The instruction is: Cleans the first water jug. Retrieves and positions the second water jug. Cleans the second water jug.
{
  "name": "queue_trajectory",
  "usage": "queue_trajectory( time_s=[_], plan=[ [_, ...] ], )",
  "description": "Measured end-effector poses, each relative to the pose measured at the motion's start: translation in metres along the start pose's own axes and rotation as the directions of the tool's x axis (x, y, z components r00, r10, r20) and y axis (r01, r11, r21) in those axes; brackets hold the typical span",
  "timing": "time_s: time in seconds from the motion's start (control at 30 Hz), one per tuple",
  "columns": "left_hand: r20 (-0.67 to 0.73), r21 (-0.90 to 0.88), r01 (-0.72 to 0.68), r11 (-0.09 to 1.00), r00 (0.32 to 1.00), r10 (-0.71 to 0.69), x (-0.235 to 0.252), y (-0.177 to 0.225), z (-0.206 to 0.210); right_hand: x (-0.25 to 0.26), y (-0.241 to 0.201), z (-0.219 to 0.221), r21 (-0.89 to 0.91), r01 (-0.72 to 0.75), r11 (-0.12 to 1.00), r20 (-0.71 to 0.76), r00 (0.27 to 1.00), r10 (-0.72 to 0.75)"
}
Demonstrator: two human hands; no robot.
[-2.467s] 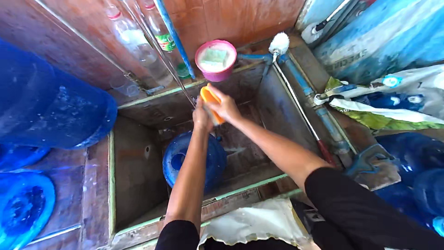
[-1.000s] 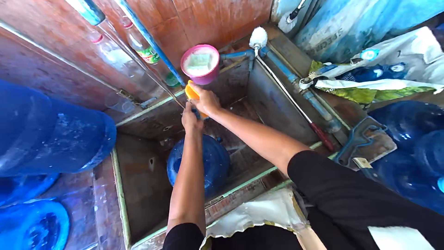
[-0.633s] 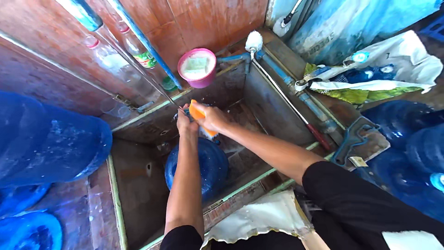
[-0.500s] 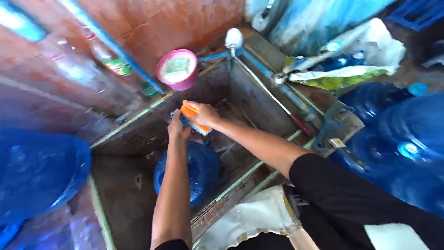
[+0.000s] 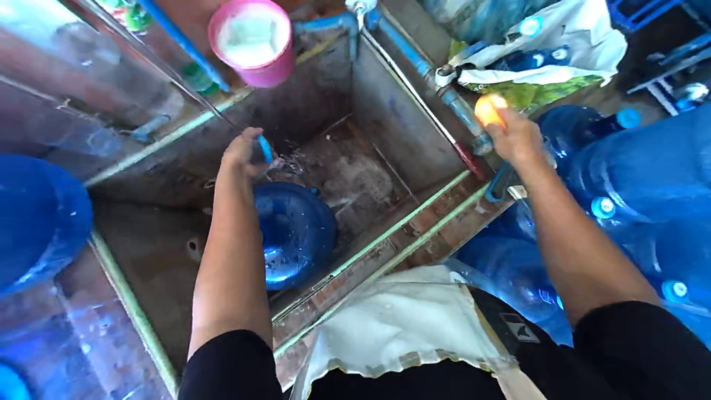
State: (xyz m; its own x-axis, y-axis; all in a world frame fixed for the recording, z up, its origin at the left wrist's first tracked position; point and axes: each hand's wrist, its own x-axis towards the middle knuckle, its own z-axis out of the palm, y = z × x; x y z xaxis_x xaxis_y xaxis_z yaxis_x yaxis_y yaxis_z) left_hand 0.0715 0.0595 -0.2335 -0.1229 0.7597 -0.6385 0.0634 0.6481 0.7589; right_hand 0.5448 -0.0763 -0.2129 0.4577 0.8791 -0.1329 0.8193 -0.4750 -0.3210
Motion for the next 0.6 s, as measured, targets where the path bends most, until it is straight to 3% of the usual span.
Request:
queue_trajectory(
  time_s=[0.03,0.1,0.17,0.23,0.3,0.37,0.43,0.5,0.6],
  plan=[
    [0.017,0.057,-0.012,0.998,1.000,0.011,-0.001,-0.001,-0.001,-0.001,0.000,0.000,-0.063,0.001,0.998,0.033,0.999,0.001],
    [-0.004,0.172,-0.073,0.982,0.997,0.075,0.001,-0.004,-0.002,-0.010,-0.031,-0.005,-0.111,0.084,0.990,-0.054,0.994,-0.090],
    [-0.052,0.302,-0.117,0.946,0.989,0.139,-0.001,-0.003,-0.001,-0.016,-0.084,-0.005,-0.052,0.296,0.954,-0.139,0.943,-0.301],
    [-0.085,0.387,-0.152,0.910,0.976,0.199,0.002,-0.004,0.000,-0.003,-0.137,0.015,0.067,0.526,0.848,-0.082,0.850,-0.521],
    [-0.101,0.461,-0.177,0.869,0.963,0.249,0.005,-0.006,-0.002,0.032,-0.184,0.061,0.228,0.619,0.752,0.114,0.749,-0.652],
    [-0.138,0.541,-0.119,0.833,0.964,0.227,0.001,-0.005,-0.005,0.077,-0.219,0.126,0.280,0.570,0.772,0.383,0.671,-0.634],
    [-0.147,0.635,-0.073,0.769,0.966,0.212,-0.005,-0.001,-0.006,0.111,-0.235,0.199,0.205,0.485,0.850,0.574,0.644,-0.506],
    [-0.158,0.663,-0.032,0.748,0.971,0.181,-0.008,0.003,-0.006,0.127,-0.235,0.264,0.170,0.394,0.903,0.690,0.606,-0.395],
    [-0.194,0.589,0.025,0.808,0.975,0.112,-0.008,0.005,-0.006,0.147,-0.227,0.352,0.174,0.304,0.937,0.746,0.580,-0.326]
  ],
)
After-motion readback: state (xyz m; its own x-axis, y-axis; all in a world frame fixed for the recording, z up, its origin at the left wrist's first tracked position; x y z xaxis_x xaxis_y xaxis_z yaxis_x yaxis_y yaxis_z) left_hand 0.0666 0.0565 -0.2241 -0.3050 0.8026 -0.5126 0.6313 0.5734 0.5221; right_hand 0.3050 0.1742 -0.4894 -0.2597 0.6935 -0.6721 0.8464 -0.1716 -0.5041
